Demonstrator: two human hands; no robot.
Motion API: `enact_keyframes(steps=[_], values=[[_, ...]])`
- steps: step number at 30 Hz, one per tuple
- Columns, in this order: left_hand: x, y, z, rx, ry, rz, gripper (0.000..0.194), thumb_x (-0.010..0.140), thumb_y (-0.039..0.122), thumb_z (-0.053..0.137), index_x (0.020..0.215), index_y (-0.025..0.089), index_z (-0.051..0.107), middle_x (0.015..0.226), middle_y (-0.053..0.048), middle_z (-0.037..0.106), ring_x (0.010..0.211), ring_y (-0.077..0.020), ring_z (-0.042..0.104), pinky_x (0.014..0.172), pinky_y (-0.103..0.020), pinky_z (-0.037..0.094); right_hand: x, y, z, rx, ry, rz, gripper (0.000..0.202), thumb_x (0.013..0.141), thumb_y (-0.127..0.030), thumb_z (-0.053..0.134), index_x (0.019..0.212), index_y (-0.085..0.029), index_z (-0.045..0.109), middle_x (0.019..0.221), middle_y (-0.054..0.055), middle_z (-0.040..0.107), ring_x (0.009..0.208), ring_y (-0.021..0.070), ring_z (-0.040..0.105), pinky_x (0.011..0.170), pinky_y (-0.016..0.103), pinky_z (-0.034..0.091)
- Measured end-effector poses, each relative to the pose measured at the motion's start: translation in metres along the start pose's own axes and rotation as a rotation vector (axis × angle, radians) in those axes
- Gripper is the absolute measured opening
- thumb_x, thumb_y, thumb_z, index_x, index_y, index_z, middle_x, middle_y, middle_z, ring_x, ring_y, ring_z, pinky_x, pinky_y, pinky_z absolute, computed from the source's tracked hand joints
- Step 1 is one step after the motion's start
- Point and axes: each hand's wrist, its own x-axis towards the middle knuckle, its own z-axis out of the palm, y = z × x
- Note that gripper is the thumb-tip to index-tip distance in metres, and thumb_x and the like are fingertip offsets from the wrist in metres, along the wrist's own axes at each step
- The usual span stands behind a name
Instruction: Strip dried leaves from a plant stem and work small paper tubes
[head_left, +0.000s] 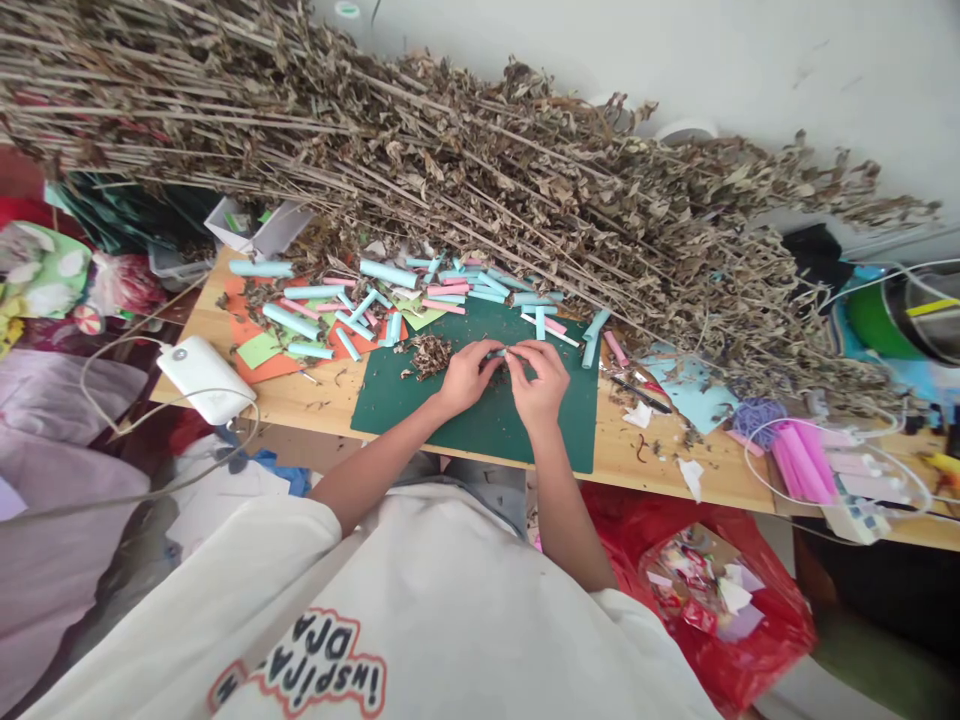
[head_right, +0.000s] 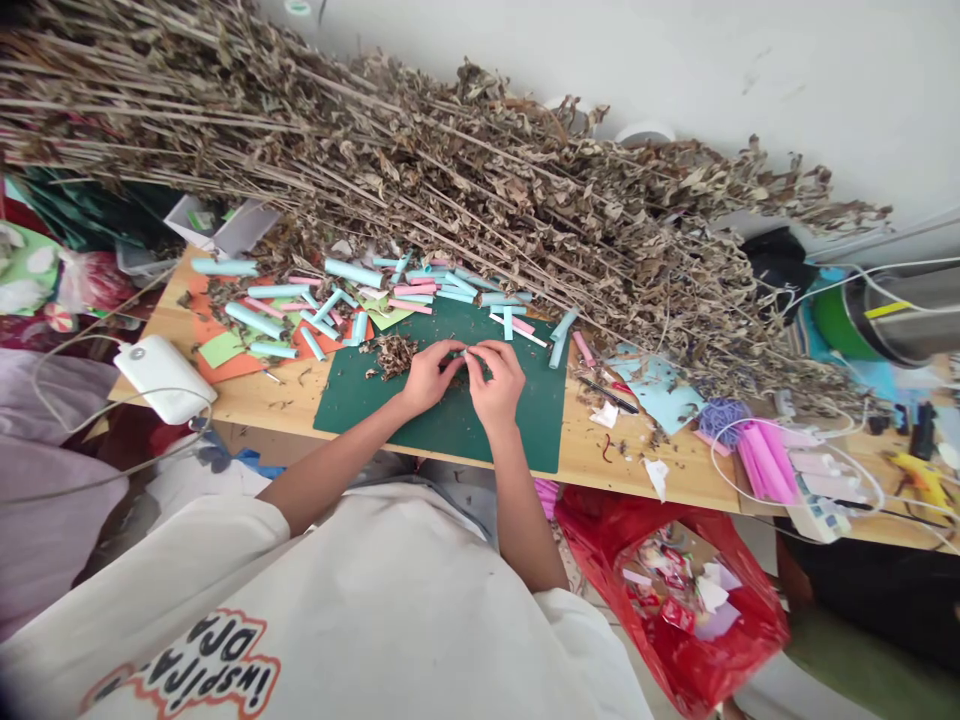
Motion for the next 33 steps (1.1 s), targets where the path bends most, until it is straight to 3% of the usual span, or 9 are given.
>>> enact_keyframes(steps=[5,8,10,15,19,25,33], values=[[0.001,-0.001,0.000,-0.014,0.002,-0.002,0.019,0.093,0.026,0.054,0.107,0.018,0.064,0.103,-0.008,0.069,0.090,-0.0170,0.066,0.079,-0.028,0.053,-0.001,0.003,-0.003,0.019,-0.050,-0.018,0.023,0.092,-0.032,0.052,0.106,-0.021,0.067,0.101,0.008,0.067,0.089,0.0186,0.064,0.083,0.035,0.055],[0.000,0.000,0.000,-0.016,0.004,0.009,0.019,0.093,0.027,0.054,0.107,0.017,0.064,0.104,-0.009,0.069,0.092,-0.0177,0.066,0.079,-0.028,0.053,0.003,0.002,-0.008,0.059,-0.117,-0.002,0.040,0.092,-0.031,0.051,0.130,-0.022,0.055,0.100,0.007,0.066,0.082,0.0164,0.063,0.078,0.032,0.055],[0.000,0.000,0.000,-0.004,-0.007,0.011,0.019,0.093,0.026,0.054,0.106,0.018,0.064,0.104,-0.009,0.069,0.092,-0.0177,0.065,0.079,-0.028,0.054,0.009,0.002,-0.013,0.023,-0.194,-0.023,0.046,0.091,-0.031,0.052,0.136,-0.023,0.052,0.100,0.006,0.065,0.078,0.0158,0.060,0.074,0.031,0.055],[0.000,0.000,0.000,0.020,-0.023,0.026,0.018,0.093,0.026,0.054,0.106,0.018,0.064,0.103,-0.008,0.069,0.090,-0.0169,0.065,0.080,-0.028,0.054,0.026,0.003,-0.025,-0.053,-0.358,-0.089,0.030,0.089,-0.027,0.055,0.115,-0.023,0.069,0.083,0.003,0.064,0.065,0.0142,0.054,0.067,0.029,0.051],[0.000,-0.002,0.000,0.017,-0.014,0.036,0.018,0.093,0.025,0.055,0.106,0.018,0.064,0.102,-0.008,0.069,0.088,-0.0166,0.064,0.078,-0.027,0.053,0.032,0.004,-0.026,0.027,-0.387,-0.067,0.018,0.087,-0.025,0.057,0.093,-0.020,0.073,0.081,0.003,0.069,0.065,0.0139,0.059,0.065,0.028,0.050],[0.000,-0.004,0.001,-0.016,-0.005,0.049,0.017,0.094,0.025,0.054,0.107,0.019,0.063,0.101,-0.006,0.069,0.088,-0.0154,0.065,0.076,-0.025,0.053,0.026,0.006,-0.022,0.113,-0.293,0.008,0.015,0.086,-0.030,0.060,0.091,-0.021,0.070,0.083,0.003,0.072,0.072,0.0170,0.066,0.069,0.030,0.054],[-0.001,-0.004,0.001,-0.013,0.028,0.049,0.017,0.094,0.026,0.054,0.105,0.018,0.064,0.100,-0.006,0.070,0.085,-0.0152,0.065,0.077,-0.026,0.053,0.016,0.007,-0.018,-0.046,-0.295,-0.149,0.015,0.091,-0.028,0.052,0.093,-0.022,0.066,0.088,0.005,0.068,0.077,0.0180,0.063,0.076,0.033,0.052]])
